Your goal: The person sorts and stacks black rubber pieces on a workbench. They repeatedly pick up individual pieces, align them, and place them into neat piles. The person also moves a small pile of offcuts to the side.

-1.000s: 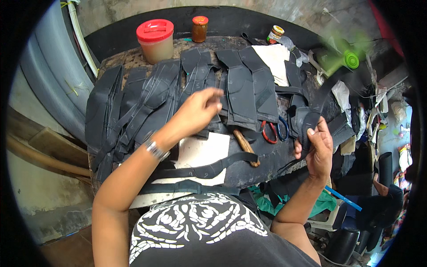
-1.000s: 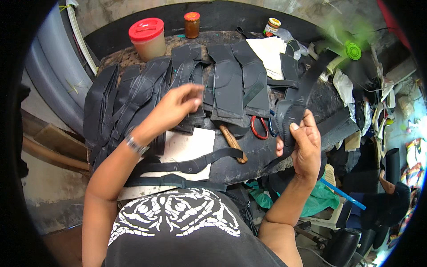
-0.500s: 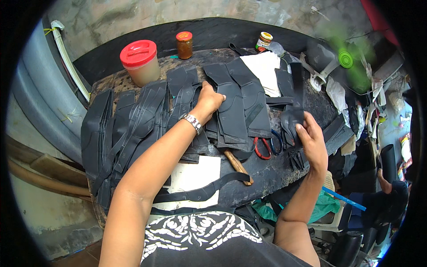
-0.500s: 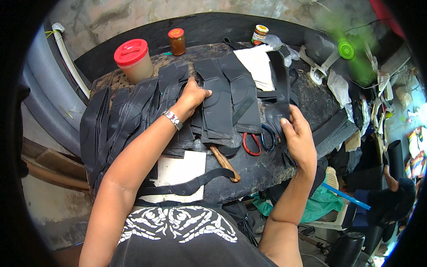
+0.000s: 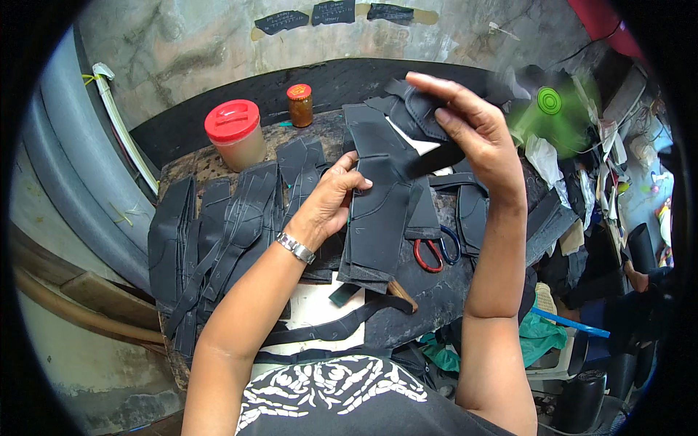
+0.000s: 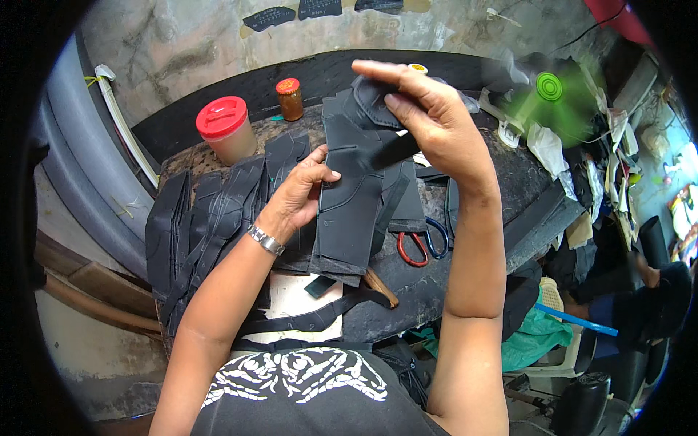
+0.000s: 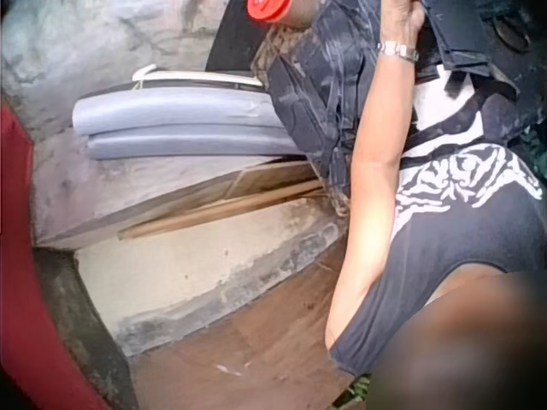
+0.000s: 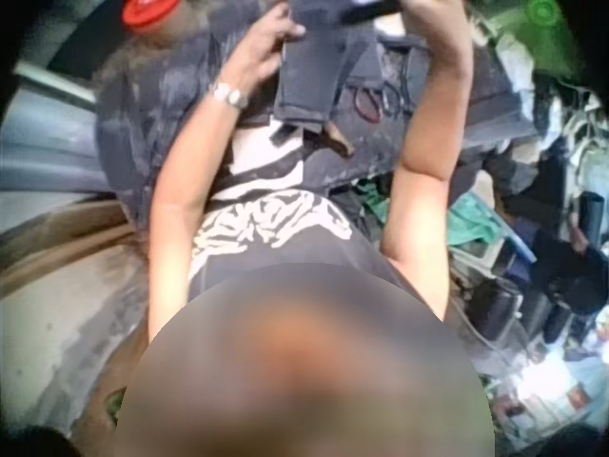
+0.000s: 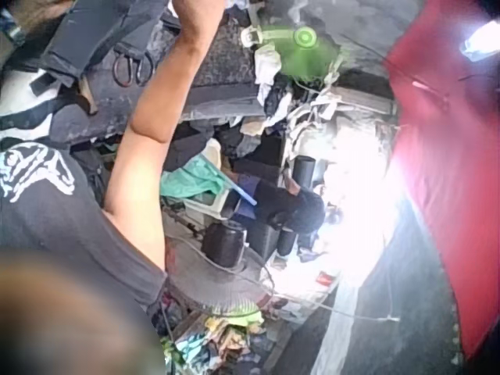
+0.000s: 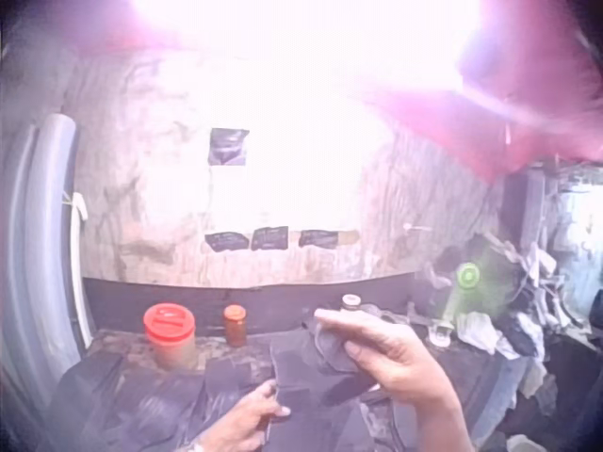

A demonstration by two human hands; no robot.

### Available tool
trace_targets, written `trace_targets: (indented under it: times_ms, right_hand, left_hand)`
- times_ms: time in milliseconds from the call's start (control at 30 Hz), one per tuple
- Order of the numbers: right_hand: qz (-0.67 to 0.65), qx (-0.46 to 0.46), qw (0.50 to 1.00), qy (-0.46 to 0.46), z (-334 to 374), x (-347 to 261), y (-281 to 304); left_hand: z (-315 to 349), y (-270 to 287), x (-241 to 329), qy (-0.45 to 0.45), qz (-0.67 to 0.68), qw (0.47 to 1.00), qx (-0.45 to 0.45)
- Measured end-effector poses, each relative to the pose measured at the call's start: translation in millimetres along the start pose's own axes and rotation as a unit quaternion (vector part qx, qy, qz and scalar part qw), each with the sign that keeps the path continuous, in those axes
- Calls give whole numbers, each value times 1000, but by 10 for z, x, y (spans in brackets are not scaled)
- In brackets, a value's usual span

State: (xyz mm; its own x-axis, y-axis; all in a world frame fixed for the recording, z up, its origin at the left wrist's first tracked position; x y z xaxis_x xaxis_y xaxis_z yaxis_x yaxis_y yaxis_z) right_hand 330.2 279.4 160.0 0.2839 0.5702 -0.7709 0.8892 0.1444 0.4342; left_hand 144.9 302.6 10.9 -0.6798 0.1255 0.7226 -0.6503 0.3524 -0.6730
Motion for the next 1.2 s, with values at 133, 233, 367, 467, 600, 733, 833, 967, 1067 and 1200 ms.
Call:
trace_targets:
  times_ms: [133, 233, 367, 467, 600, 733, 833, 967, 1067, 1200]
  right_hand:
    - [90, -53, 995, 7, 35, 27, -83]
    - [140, -76, 987, 3, 23, -55, -110]
    - [148, -87, 985, 3, -61, -280, -112]
    - [147, -110, 983, 24, -100, -412, -150]
    - [55, -140, 988, -17, -57, -377, -252]
    - [51, -166, 983, -65, 27, -219, -336]
    - [85, -177, 979, -62, 88, -153, -344]
    - [109, -167, 976, -90, 129, -140, -354]
    - [127, -144, 980, -51, 118, -203, -306]
    - [110, -63, 991, -44, 6, -208, 89]
  left_hand:
    - [132, 27, 63, 21, 42, 999, 0]
    - [226, 68, 64, 22, 67, 997, 13]
    - [296, 130, 58, 29, 139, 990, 24]
    - [379, 137, 57, 37, 173, 984, 5]
    - [548, 69, 72, 35, 159, 986, 23]
    - [724, -37, 149, 19, 136, 989, 57]
    - [801, -78, 201, 21, 134, 990, 44]
    - [819, -56, 242, 19, 137, 990, 28]
    - [852, -28, 250, 28, 100, 992, 66]
    - [1027, 39, 471, -28, 5, 993, 113]
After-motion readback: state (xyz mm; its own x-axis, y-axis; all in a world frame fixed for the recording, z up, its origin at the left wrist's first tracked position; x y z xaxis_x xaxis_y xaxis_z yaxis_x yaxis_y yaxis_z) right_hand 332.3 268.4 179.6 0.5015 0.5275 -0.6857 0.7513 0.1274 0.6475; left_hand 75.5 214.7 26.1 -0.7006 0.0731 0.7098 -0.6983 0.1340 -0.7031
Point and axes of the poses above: each hand's wrist, its own z-axis away from the middle knuckle, its own y-axis out of the back of the hand, x = y × z, the point moved 3 cm from there along -z, towards the middle knuckle, and after that the axes turned 13 degrees about -y, right-handed, at the moved point
